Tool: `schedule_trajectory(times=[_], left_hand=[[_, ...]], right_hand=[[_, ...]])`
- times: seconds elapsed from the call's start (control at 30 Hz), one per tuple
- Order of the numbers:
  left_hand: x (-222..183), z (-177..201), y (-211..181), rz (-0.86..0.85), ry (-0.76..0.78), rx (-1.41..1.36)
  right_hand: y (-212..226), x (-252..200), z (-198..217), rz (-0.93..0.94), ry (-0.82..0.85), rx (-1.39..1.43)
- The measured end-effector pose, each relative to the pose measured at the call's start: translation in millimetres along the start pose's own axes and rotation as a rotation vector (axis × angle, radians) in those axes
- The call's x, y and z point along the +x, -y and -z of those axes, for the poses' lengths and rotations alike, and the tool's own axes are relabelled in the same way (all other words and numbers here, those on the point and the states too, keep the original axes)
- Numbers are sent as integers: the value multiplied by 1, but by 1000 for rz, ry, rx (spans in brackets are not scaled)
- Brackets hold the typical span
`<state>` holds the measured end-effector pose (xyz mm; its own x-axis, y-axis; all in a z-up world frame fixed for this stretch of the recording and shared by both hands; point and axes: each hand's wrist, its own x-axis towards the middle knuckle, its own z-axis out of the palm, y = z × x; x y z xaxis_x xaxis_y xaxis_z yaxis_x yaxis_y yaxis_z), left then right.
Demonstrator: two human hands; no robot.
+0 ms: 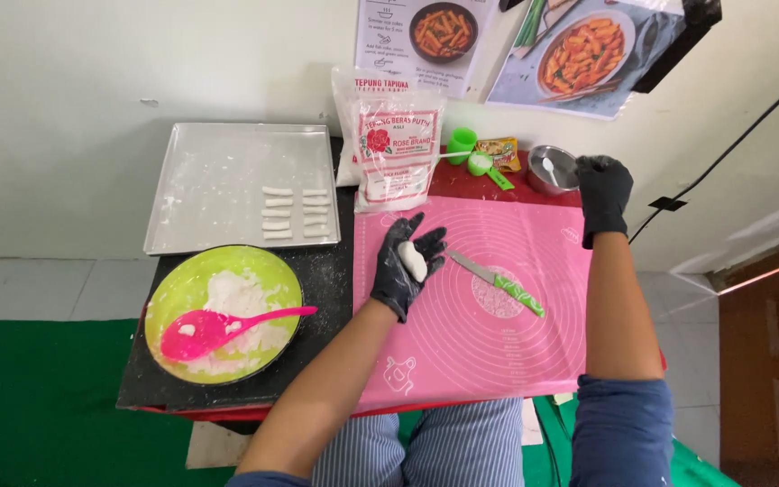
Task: Cutting dough into small segments and rolling them into cylinders on a silicone mat.
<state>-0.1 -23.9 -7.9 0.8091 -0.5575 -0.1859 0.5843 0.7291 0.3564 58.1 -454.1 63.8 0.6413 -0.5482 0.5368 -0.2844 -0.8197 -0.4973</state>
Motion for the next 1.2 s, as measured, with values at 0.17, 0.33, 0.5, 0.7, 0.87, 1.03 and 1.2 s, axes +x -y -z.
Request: schedule_trajectory(times=[0.17, 0.33, 0.5, 0.7, 0.87, 1.03, 1.2], left_hand=[[-6, -7, 23, 62, 25, 33], [-44, -36, 22, 11, 105, 254], [-48, -44, 20, 51, 65, 309], [-58, -53, 10, 67, 93, 280], [-61, -57, 6, 50, 109, 273], [-52, -55, 3, 205, 17, 194], [-50, -52, 4, 202, 28, 191]], right_hand=[[-4, 7, -7, 108, 260, -469], [-12, 22, -43, -76, 276, -469], [55, 3, -23, -98, 362, -660], [53, 11, -35, -175, 385, -747], [50, 14, -37, -215, 366, -694], [27, 28, -52, -287, 433, -726], [30, 26, -52, -251, 393, -799]])
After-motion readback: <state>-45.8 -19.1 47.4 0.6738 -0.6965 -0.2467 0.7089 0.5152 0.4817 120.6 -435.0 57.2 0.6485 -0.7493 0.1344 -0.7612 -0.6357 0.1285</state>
